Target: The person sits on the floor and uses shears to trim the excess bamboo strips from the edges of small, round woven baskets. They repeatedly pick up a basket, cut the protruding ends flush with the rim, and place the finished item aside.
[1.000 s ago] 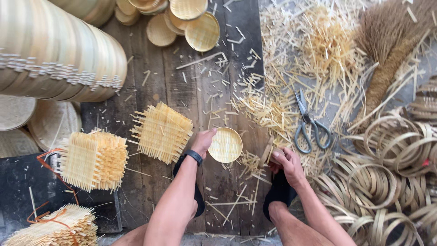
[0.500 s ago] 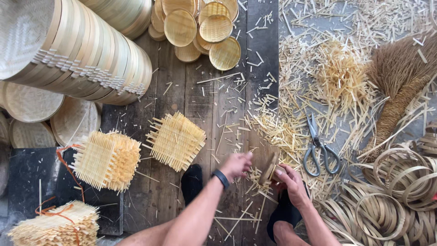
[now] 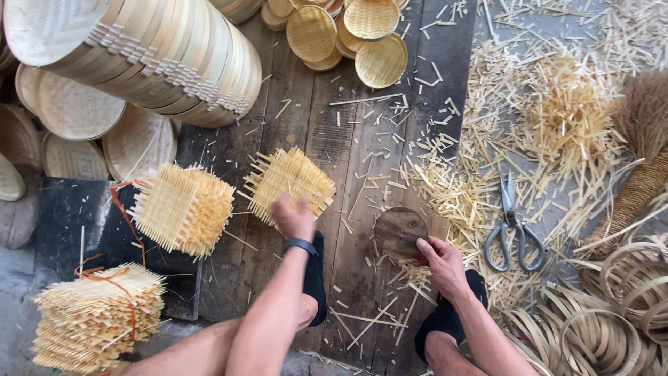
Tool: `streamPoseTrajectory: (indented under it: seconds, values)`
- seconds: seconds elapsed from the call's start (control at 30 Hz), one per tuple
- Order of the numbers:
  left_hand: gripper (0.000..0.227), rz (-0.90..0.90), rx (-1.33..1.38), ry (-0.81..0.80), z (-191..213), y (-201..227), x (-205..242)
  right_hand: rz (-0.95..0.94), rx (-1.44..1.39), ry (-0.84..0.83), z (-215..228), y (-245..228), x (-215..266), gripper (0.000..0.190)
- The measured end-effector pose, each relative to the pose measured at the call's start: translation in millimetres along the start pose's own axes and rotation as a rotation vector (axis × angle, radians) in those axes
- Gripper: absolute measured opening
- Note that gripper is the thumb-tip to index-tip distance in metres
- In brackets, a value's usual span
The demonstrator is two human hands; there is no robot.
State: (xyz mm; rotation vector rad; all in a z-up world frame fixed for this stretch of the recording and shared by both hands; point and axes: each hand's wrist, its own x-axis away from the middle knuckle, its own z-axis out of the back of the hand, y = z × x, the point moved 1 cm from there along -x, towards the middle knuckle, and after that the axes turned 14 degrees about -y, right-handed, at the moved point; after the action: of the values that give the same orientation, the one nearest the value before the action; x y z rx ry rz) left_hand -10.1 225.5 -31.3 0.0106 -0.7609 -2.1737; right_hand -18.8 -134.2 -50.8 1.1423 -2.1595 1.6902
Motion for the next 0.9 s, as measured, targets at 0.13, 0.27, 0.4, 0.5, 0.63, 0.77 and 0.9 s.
streamPoseTrajectory:
  seconds: [0.13,0.27,0.4,0.5,0.63,0.77,0.9]
  values:
    - [0.051,0.502,0.002,0.114,51,-68,-43,-0.045,-0.072,0.010,4,15,1,0.034]
    - [0.040,0.470,0.240,0.049,45,-90,-45,-0.080,-0.072,0.037,8,19,5,0.035]
    - [0.018,0.220,0.603,0.334,54,-59,-36,-0.063,-0.073,0.058,10,19,7,0.036]
    - [0.009,0.189,0.521,0.329,72,-36,-31,-0.053,-0.076,0.065,11,20,9,0.037]
    - [0.009,0.092,0.416,0.458,89,-22,-28,-0.051,-0.086,0.068,13,23,9,0.036]
    - [0.010,-0.064,0.154,0.474,91,-29,-29,-0.044,-0.085,0.074,15,25,9,0.036]
    - [0.007,0.210,-0.024,0.251,87,-44,-36,-0.048,-0.085,0.068,15,26,9,0.037]
